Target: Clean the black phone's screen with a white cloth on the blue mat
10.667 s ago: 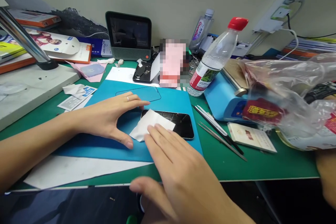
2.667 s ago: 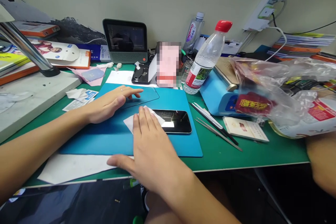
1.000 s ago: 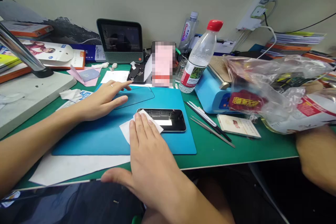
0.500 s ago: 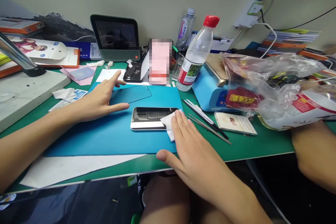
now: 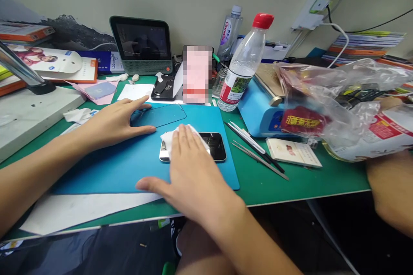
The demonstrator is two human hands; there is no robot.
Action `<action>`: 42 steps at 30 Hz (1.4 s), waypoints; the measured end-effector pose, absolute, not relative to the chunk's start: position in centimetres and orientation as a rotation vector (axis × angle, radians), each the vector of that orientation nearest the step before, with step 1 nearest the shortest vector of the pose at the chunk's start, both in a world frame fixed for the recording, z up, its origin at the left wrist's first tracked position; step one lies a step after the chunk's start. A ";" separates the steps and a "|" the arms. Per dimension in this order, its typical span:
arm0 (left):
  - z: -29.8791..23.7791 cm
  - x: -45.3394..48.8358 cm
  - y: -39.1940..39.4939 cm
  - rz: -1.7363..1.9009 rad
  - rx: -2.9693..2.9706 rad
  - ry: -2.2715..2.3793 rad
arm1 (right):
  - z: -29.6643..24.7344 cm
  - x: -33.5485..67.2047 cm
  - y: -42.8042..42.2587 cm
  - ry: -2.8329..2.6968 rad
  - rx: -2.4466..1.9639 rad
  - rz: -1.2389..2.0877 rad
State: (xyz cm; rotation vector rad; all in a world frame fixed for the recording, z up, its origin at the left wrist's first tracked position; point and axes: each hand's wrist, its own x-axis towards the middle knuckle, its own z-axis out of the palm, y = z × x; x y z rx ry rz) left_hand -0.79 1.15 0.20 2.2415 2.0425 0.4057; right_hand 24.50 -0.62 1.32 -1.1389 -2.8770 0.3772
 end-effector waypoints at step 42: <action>2.0 0.2 0.5 0.818 2.318 2.007 | 1.2 27.8 10.5 -2.325 -0.725 0.369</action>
